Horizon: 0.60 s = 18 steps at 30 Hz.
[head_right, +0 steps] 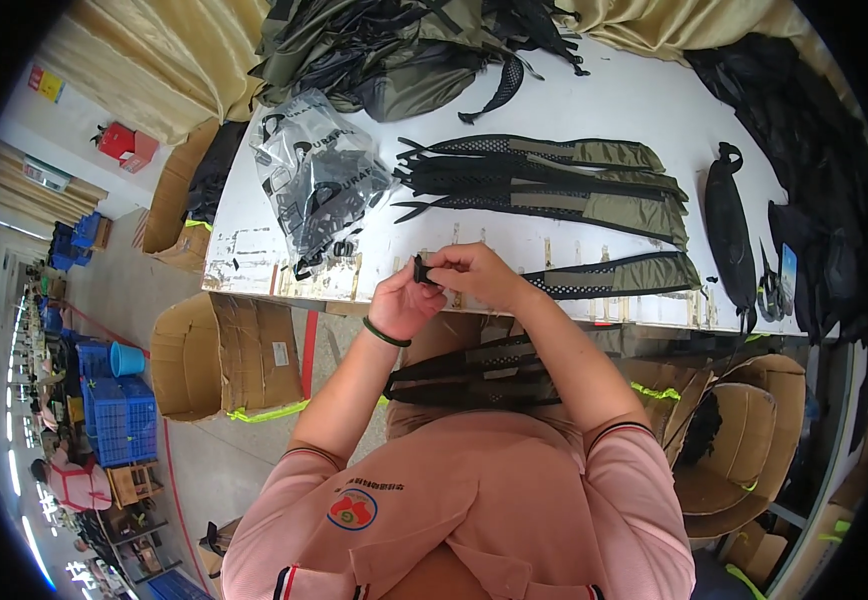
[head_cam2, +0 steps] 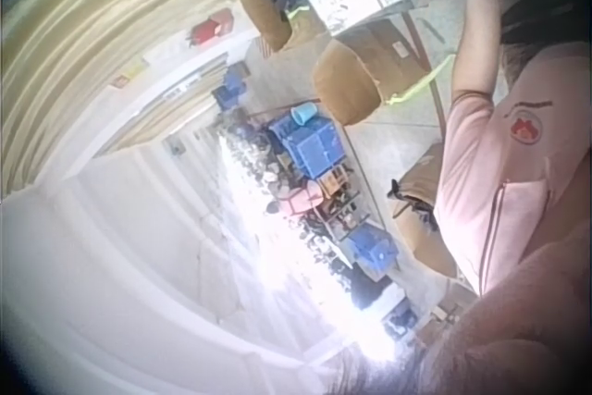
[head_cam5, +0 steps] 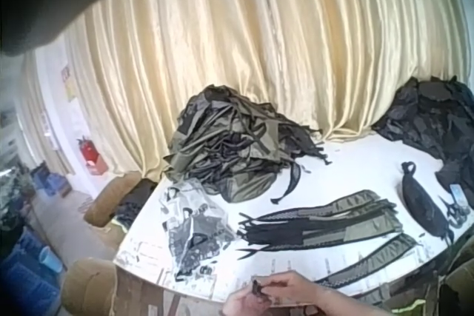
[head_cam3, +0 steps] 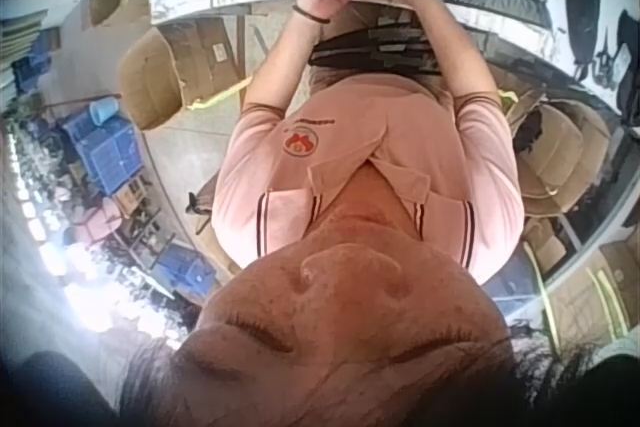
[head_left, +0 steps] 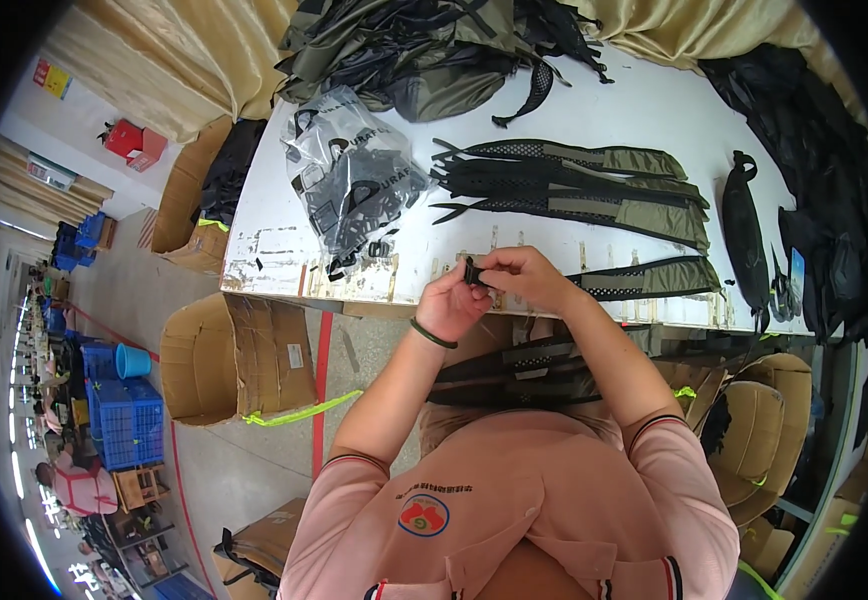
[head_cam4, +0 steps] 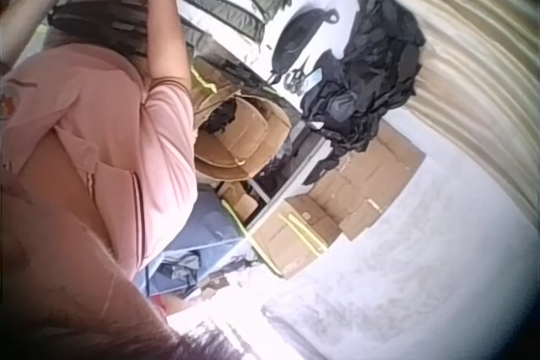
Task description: Organizing and checking buckle attachments on backpack straps in a factory setting.
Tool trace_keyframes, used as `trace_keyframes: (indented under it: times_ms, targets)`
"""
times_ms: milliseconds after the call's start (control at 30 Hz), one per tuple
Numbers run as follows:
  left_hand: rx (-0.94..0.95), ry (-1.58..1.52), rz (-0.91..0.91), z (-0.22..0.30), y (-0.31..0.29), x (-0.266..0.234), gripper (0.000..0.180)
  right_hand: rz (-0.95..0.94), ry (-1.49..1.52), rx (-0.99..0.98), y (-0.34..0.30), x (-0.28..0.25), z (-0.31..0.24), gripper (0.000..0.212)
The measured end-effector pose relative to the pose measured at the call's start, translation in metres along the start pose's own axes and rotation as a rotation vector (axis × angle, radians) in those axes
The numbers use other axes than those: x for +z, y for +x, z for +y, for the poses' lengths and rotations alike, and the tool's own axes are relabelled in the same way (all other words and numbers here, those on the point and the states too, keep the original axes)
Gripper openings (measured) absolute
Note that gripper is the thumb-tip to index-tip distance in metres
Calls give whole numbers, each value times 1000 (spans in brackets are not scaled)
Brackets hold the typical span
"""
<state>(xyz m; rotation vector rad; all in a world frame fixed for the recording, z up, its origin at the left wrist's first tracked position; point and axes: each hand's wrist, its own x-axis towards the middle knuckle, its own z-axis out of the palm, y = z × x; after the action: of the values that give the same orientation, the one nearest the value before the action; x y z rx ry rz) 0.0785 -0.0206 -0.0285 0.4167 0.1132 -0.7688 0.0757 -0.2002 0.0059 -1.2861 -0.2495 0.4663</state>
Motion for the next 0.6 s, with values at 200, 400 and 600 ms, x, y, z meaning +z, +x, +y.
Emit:
trace_keyframes:
  times_ms: [200, 400, 600]
  targets:
    - [-24, 101, 169, -1, 5, -4, 18, 10, -579, -227, -3, -8, -2, 15]
    - [64, 173, 182, 2, 11, -14, 16, 171, -377, -170, -4, 5, -4, 17]
    - [286, 536, 238, -7, 6, -15, 27, 133, -608, -407, 3, 22, -12, 19]
